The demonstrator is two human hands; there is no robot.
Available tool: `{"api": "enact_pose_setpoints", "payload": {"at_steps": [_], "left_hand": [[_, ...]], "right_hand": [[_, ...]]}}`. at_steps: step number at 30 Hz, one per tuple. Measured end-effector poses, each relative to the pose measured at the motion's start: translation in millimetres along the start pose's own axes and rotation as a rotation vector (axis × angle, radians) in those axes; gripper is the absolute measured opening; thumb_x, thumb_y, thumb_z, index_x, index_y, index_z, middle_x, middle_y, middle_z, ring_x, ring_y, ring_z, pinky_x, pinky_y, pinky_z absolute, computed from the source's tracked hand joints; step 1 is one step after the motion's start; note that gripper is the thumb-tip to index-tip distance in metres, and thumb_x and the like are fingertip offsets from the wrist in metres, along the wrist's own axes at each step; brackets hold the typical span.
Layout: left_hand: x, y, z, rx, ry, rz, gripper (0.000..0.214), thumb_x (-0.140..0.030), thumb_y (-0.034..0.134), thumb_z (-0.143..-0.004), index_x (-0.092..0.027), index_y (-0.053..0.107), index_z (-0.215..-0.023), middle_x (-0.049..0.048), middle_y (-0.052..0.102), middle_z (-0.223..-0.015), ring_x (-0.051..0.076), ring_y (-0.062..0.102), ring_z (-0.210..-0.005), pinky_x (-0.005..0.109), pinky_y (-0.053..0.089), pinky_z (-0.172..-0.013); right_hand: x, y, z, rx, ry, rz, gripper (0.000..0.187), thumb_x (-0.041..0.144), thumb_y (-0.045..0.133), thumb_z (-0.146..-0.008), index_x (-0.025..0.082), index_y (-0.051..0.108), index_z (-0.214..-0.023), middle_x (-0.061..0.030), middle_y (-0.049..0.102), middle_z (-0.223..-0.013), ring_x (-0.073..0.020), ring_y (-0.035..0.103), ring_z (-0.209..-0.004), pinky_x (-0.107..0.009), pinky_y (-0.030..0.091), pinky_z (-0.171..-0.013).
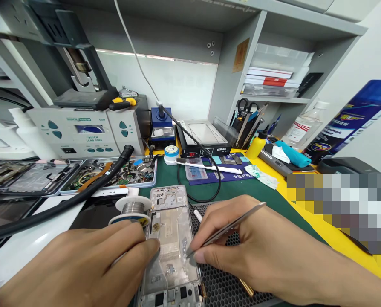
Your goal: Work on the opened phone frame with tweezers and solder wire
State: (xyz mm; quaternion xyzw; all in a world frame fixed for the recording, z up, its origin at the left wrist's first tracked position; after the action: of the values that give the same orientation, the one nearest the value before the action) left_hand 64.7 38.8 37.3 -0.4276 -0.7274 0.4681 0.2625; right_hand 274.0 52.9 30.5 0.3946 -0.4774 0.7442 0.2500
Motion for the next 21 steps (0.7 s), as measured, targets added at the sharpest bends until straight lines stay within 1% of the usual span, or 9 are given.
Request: {"api": "enact_pose_setpoints", "payload": {"at_steps": [2, 4, 7, 9, 11, 13, 15, 17, 21], "left_hand": [[0.8, -2.6, -5.1, -0.028, -0.041, 0.002, 0.011, -0.017, 0.068, -0.106, -0.024, 0.067, -0.097, -0.0002, 0.062, -0.079, 0.018, 0.062, -0.066, 0.023, 0.048, -0.056], [0.3, -4.3, -10.7, -0.049, -0.070, 0.001, 0.009, -0.025, 0.068, -0.109, -0.023, 0.069, -0.101, 0.0010, 0.062, -0.080, 0.019, 0.065, -0.071, 0.023, 0.052, -0.060], [-0.6, -4.4, -14.2, -0.056, -0.083, -0.003, 0.010, -0.029, 0.067, -0.110, -0.023, 0.070, -0.102, 0.0015, 0.062, -0.081, 0.020, 0.066, -0.072, 0.023, 0.053, -0.061], [0.3, -3.2, -11.7, -0.049, -0.082, -0.006, 0.009, -0.026, 0.067, -0.109, -0.023, 0.068, -0.100, 0.0009, 0.062, -0.080, 0.019, 0.065, -0.070, 0.024, 0.051, -0.059], [1.3, -0.9, -7.0, -0.027, -0.065, -0.012, 0.009, -0.018, 0.067, -0.106, -0.024, 0.067, -0.099, -0.0002, 0.062, -0.079, 0.018, 0.063, -0.067, 0.025, 0.046, -0.055], [0.4, 1.5, -2.2, -0.005, -0.018, -0.011, 0.018, -0.008, 0.063, -0.099, -0.025, 0.065, -0.096, -0.0014, 0.063, -0.079, 0.019, 0.060, -0.063, 0.031, 0.039, -0.050], [-0.8, 2.8, 0.9, 0.004, 0.024, -0.011, 0.028, 0.000, 0.057, -0.092, -0.026, 0.064, -0.093, -0.0022, 0.063, -0.080, 0.020, 0.057, -0.059, 0.038, 0.033, -0.047], [-1.3, 2.6, 2.1, -0.002, 0.042, -0.013, 0.032, 0.003, 0.054, -0.087, -0.027, 0.065, -0.092, -0.0028, 0.062, -0.080, 0.022, 0.055, -0.058, 0.042, 0.030, -0.046], [-1.9, 2.4, 1.4, -0.001, 0.050, -0.025, 0.032, 0.002, 0.056, -0.087, -0.027, 0.066, -0.093, -0.0032, 0.062, -0.080, 0.022, 0.056, -0.058, 0.042, 0.030, -0.046]], "right_hand": [[0.7, -1.2, -0.1, -0.007, -0.004, 0.004, 0.012, 0.046, 0.092, -0.097, 0.038, 0.093, -0.088, -0.0001, 0.080, -0.087, -0.0236, 0.072, -0.079, -0.029, 0.049, -0.054], [2.7, -1.5, -0.8, -0.012, -0.010, 0.021, 0.012, 0.047, 0.092, -0.097, 0.038, 0.093, -0.088, 0.0001, 0.080, -0.086, -0.0235, 0.072, -0.078, -0.029, 0.049, -0.056], [6.2, -0.7, -1.1, -0.011, -0.019, 0.049, 0.013, 0.046, 0.093, -0.096, 0.035, 0.093, -0.088, -0.0006, 0.081, -0.088, -0.0239, 0.074, -0.080, -0.029, 0.051, -0.058], [8.8, -0.3, -0.4, -0.009, -0.032, 0.080, 0.014, 0.044, 0.092, -0.096, 0.034, 0.093, -0.087, -0.0006, 0.082, -0.086, -0.0224, 0.074, -0.078, -0.029, 0.052, -0.061], [11.4, -0.5, 0.3, -0.010, -0.053, 0.101, 0.016, 0.043, 0.091, -0.097, 0.032, 0.092, -0.085, -0.0001, 0.081, -0.083, -0.0203, 0.073, -0.075, -0.028, 0.053, -0.064], [13.4, -1.6, 0.5, -0.020, -0.075, 0.098, 0.017, 0.041, 0.091, -0.097, 0.032, 0.092, -0.083, 0.0005, 0.081, -0.082, -0.0192, 0.073, -0.075, -0.028, 0.054, -0.066], [13.4, -2.2, 0.2, -0.025, -0.080, 0.079, 0.013, 0.038, 0.094, -0.095, 0.032, 0.092, -0.084, 0.0012, 0.081, -0.083, -0.0188, 0.073, -0.075, -0.027, 0.054, -0.066], [12.5, -2.3, -0.1, -0.025, -0.082, 0.067, 0.010, 0.036, 0.096, -0.094, 0.032, 0.093, -0.085, 0.0019, 0.081, -0.083, -0.0184, 0.073, -0.075, -0.027, 0.053, -0.064], [12.5, -2.3, -0.6, -0.022, -0.098, 0.052, 0.009, 0.035, 0.097, -0.094, 0.034, 0.093, -0.087, 0.0032, 0.081, -0.083, -0.0168, 0.073, -0.075, -0.025, 0.054, -0.066]]}}
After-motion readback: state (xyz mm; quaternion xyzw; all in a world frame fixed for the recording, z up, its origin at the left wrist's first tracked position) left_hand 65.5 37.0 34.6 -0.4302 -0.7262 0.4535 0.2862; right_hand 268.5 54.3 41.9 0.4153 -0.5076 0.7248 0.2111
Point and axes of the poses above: each hand's wrist, its own z-axis away from the middle knuckle, its own y-axis out of the palm, x = y × z, the point moved 7 cm from there along -z, towards the middle knuckle
